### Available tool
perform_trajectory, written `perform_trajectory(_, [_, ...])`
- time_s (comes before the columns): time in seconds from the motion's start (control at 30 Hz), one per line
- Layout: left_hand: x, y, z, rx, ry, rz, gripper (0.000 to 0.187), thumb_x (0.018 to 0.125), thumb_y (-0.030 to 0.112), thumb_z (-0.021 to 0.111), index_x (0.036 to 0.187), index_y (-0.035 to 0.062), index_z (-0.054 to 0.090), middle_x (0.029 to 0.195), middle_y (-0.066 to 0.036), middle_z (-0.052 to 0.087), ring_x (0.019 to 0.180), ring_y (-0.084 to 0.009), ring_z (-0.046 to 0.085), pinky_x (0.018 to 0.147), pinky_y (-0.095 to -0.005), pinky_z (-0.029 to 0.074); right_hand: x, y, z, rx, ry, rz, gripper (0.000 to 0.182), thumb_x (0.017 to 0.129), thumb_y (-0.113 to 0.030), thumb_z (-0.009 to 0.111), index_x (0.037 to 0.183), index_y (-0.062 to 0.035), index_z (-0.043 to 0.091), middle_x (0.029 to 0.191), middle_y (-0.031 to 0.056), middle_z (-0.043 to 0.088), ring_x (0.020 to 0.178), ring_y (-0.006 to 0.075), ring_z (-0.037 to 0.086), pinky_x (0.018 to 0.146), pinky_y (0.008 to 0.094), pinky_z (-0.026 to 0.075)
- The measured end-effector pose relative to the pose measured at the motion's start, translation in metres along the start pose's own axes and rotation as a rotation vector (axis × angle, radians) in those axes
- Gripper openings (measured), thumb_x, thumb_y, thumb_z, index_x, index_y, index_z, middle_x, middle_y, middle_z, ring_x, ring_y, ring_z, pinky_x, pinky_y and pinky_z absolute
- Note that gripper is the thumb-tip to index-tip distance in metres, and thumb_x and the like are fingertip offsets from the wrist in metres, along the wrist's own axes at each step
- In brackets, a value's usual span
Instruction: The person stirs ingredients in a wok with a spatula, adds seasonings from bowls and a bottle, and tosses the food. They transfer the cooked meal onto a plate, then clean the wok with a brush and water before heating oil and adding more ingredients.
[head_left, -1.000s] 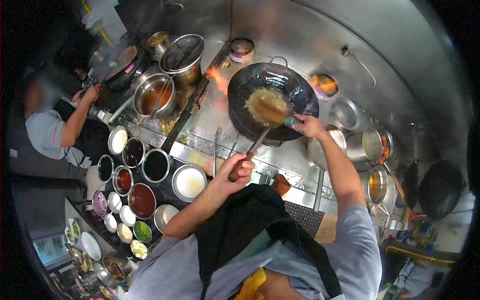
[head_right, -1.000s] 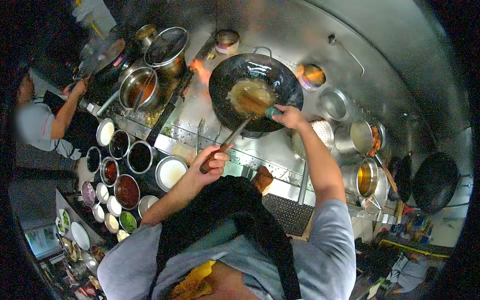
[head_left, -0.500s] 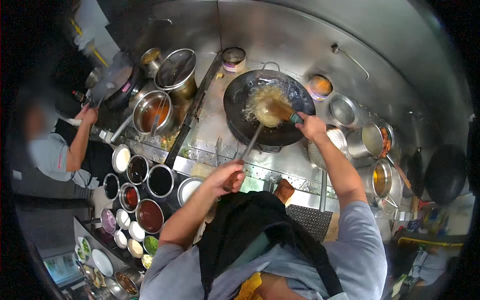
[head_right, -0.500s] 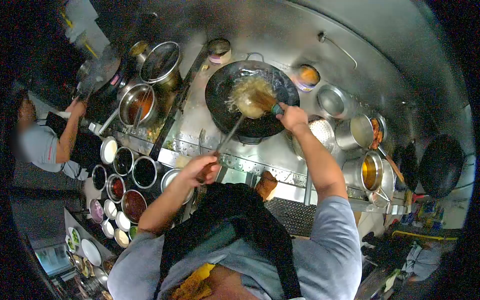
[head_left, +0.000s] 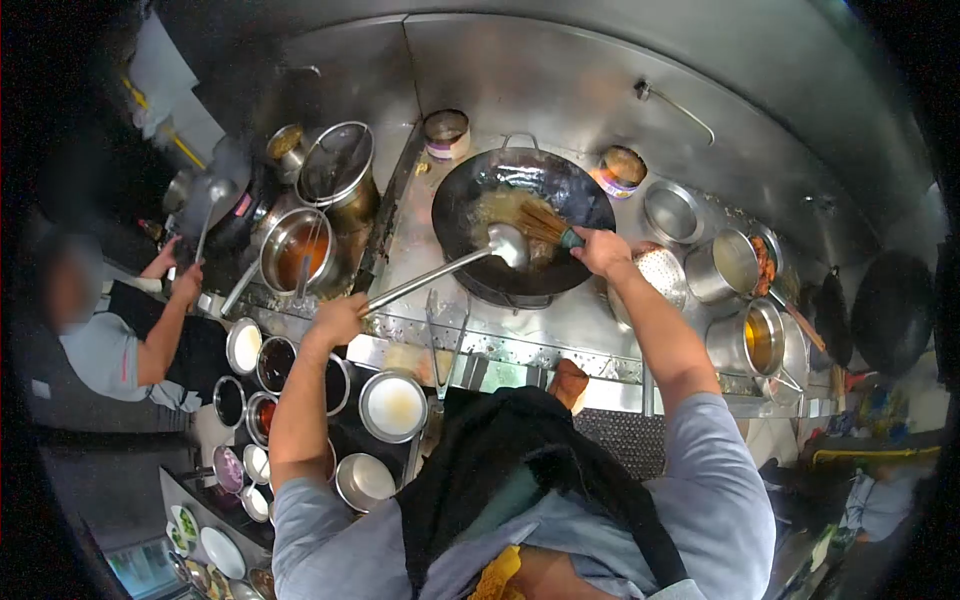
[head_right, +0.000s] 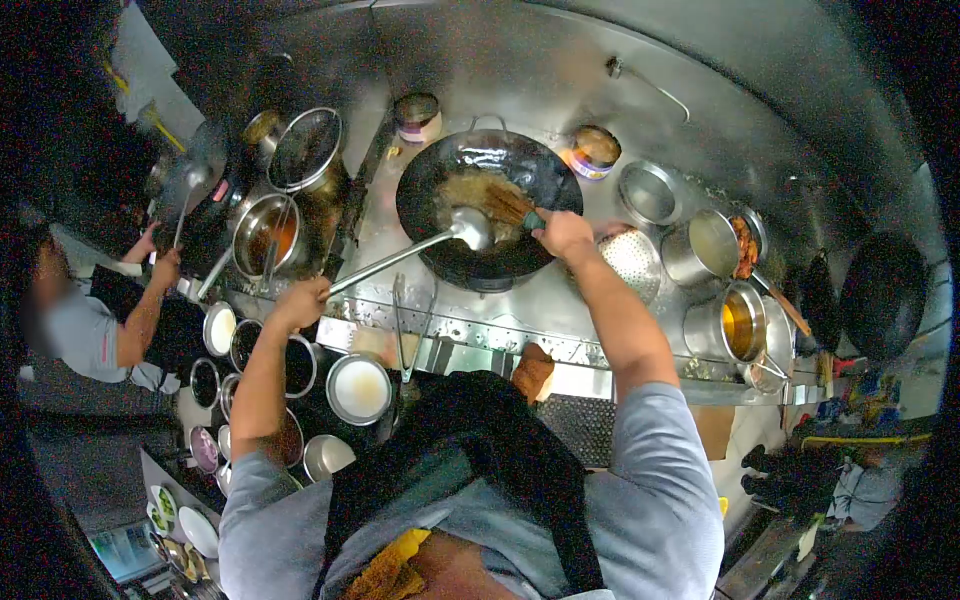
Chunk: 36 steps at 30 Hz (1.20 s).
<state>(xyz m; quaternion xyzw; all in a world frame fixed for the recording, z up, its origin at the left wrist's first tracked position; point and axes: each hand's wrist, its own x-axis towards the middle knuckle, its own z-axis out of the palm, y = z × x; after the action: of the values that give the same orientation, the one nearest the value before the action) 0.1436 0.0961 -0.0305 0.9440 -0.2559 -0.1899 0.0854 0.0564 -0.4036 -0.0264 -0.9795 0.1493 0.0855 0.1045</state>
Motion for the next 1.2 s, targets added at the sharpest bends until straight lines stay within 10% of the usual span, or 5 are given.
perform_trajectory(0.43, [0.002, -0.018, 0.026, 0.22, 0.478, 0.089, 0.003, 0.087, 0.017, 0.056, 0.088, 0.0141, 0.058, 0.082, -0.01, 0.065, 0.08, -0.0335, 0.065, 0.07, -0.0493, 0.047, -0.002, 0.014, -0.002, 0.896, -0.048, 0.235, 0.059, 0.087, -0.047, 0.064, 0.138, -0.0168, 0.057, 0.117, 0.0213, 0.067, 0.111, 0.0349, 0.065, 0.097, 0.0413, 0.047])
perform_trajectory(0.53, [-0.005, -0.012, 0.032, 0.264, 0.511, 0.083, 0.003, 0.087, 0.016, 0.056, 0.087, 0.0144, 0.058, 0.083, -0.008, 0.064, 0.082, -0.0312, 0.065, 0.073, -0.0479, 0.046, -0.012, 0.01, -0.003, 0.051, 0.073, 0.024, 0.057, 0.088, -0.043, 0.067, 0.137, -0.0145, 0.057, 0.11, 0.0166, 0.071, 0.097, 0.0273, 0.068, 0.081, 0.0356, 0.054])
perform_trajectory(0.9, [-0.005, -0.033, 0.095, -0.14, 0.426, -0.069, 0.008, 0.081, 0.017, 0.062, 0.089, 0.0166, 0.062, 0.079, -0.016, 0.066, 0.077, -0.0395, 0.064, 0.065, -0.0495, 0.049, -0.02, 0.036, 0.008, 0.505, 0.09, 0.118, 0.053, 0.09, -0.033, 0.069, 0.136, -0.0096, 0.057, 0.094, 0.0025, 0.071, 0.083, 0.0105, 0.061, 0.082, 0.0269, 0.05])
perform_trajectory(1.03, [0.002, -0.04, 0.136, -0.415, 0.27, -0.111, 0.009, 0.078, 0.014, 0.064, 0.082, 0.0108, 0.057, 0.067, -0.014, 0.056, 0.064, -0.0344, 0.057, 0.06, -0.0433, 0.044, -0.064, -0.006, -0.003, 1.266, 0.317, 0.242, 0.047, 0.093, -0.026, 0.067, 0.135, -0.0072, 0.058, 0.105, 0.0081, 0.073, 0.093, 0.0164, 0.065, 0.087, 0.0327, 0.049])
perform_trajectory(1.2, [-0.002, -0.013, 0.16, -0.812, 0.196, -0.111, 0.01, 0.077, 0.005, 0.062, 0.077, 0.0044, 0.052, 0.064, -0.004, 0.047, 0.061, -0.0176, 0.047, 0.059, -0.034, 0.041, -0.073, -0.001, -0.003, 0.621, 0.284, 0.318, 0.048, 0.09, -0.035, 0.064, 0.133, -0.0152, 0.06, 0.105, 0.022, 0.07, 0.1, 0.0327, 0.069, 0.088, 0.0347, 0.05])
